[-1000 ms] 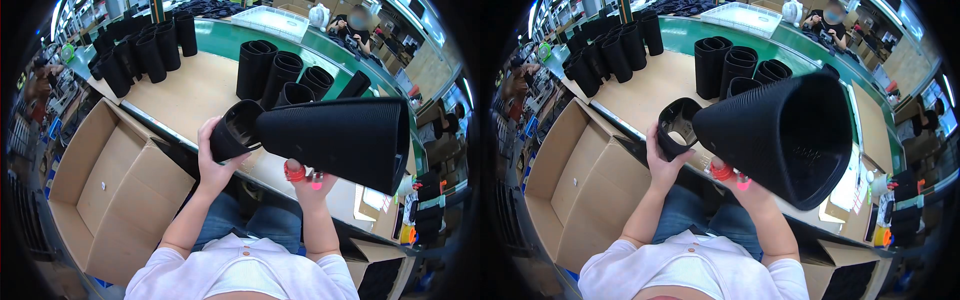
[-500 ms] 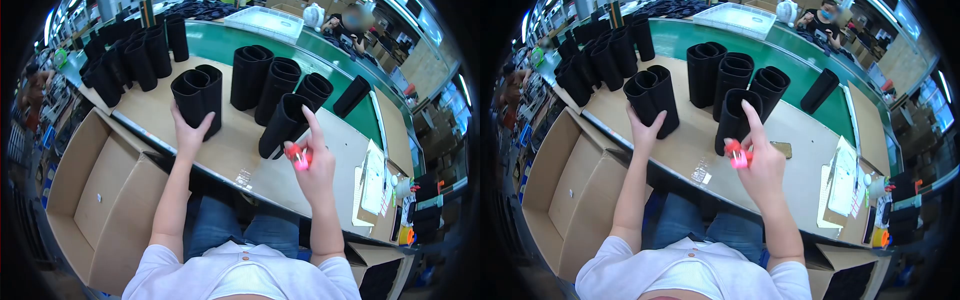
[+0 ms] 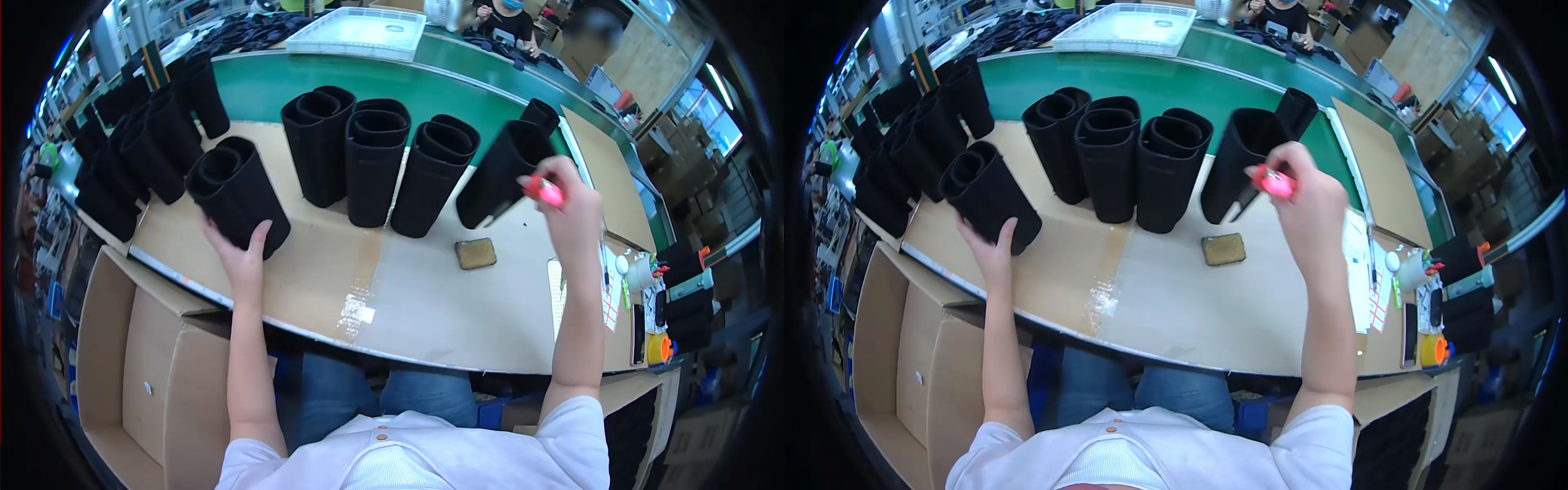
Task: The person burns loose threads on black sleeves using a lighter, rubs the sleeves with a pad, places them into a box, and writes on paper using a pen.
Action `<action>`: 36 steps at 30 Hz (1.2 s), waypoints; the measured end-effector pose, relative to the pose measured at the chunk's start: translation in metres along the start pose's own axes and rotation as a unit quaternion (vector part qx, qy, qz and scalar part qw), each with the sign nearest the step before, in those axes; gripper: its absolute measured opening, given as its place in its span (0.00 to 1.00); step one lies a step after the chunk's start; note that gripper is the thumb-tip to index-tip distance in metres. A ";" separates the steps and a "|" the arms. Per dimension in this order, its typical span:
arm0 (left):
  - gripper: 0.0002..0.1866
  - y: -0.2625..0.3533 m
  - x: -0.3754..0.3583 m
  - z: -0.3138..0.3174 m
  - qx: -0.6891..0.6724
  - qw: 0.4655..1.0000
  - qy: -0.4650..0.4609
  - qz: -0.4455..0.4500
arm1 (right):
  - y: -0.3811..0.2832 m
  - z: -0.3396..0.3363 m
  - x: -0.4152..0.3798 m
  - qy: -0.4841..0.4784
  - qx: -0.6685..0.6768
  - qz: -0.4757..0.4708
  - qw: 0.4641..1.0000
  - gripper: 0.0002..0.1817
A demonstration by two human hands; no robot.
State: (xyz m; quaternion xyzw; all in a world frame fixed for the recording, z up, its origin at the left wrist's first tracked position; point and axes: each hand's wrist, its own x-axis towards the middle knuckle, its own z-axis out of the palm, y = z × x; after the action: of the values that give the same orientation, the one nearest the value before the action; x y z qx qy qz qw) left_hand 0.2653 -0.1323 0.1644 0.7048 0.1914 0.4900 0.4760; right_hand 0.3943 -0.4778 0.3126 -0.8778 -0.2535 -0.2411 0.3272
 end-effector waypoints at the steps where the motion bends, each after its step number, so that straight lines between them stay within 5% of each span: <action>1: 0.51 -0.004 0.000 -0.001 -0.002 1.000 -0.003 0.012 | 0.019 0.017 0.010 -0.026 0.017 -0.025 0.999 0.12; 2: 0.51 -0.007 0.000 -0.001 -0.004 1.000 -0.006 0.022 | 0.033 0.028 0.017 -0.052 0.034 -0.051 0.997 0.14; 4: 0.50 -0.007 0.001 -0.002 0.009 1.000 -0.005 0.016 | 0.044 0.039 0.025 -0.152 0.086 0.064 0.983 0.20; 7: 0.50 -0.010 0.001 -0.002 0.029 1.000 0.005 0.007 | 0.055 0.022 0.043 -0.106 0.263 0.062 0.957 0.26; 10: 0.49 -0.011 0.001 0.000 0.034 0.999 0.008 0.007 | 0.102 0.016 0.080 -0.040 0.269 0.106 0.957 0.28; 12: 0.48 -0.014 0.002 -0.002 0.027 0.999 0.008 0.017 | 0.144 0.029 0.100 0.056 -0.089 0.077 0.991 0.27; 17: 0.41 -0.016 0.005 -0.006 -0.021 0.993 0.022 0.110 | 0.202 0.040 0.103 0.026 -0.265 0.078 0.961 0.14; 22: 0.31 0.018 -0.009 -0.017 0.127 0.953 0.119 0.249 | 0.138 -0.014 0.033 0.083 -0.222 -0.007 0.971 0.08; 25: 0.22 0.037 -0.061 -0.010 0.030 0.965 -0.030 0.259 | 0.062 -0.060 -0.012 0.045 -0.158 -0.041 0.985 0.10; 27: 0.28 0.075 -0.096 0.014 -0.021 0.948 -0.134 0.289 | 0.013 -0.076 -0.038 -0.053 -0.033 -0.072 0.995 0.10; 29: 0.41 0.137 -0.115 0.038 -0.144 0.927 -0.269 0.218 | -0.025 -0.077 -0.056 -0.188 0.098 -0.159 0.964 0.13; 30: 0.53 0.121 -0.132 0.044 -0.221 0.901 -0.344 0.144 | -0.035 -0.067 -0.067 -0.229 0.150 -0.189 0.943 0.19; 32: 0.54 0.124 -0.136 0.033 -0.229 0.894 -0.381 0.056 | -0.058 -0.061 -0.075 -0.283 0.200 -0.094 0.933 0.24; 34: 0.51 0.125 -0.140 0.013 -0.241 0.888 -0.380 -0.097 | -0.025 -0.021 -0.078 -0.234 0.287 -0.099 0.924 0.24; 36: 0.43 0.117 -0.142 -0.007 -0.283 0.869 -0.354 -0.200 | 0.002 0.011 -0.078 -0.237 0.148 -0.127 0.952 0.20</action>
State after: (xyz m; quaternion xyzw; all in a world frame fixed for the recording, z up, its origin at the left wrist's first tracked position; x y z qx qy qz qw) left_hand 0.1727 -0.2883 0.1931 0.6125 -0.0001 0.1353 0.7788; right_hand 0.3397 -0.4937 0.2585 -0.8120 -0.4657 -0.0257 0.3508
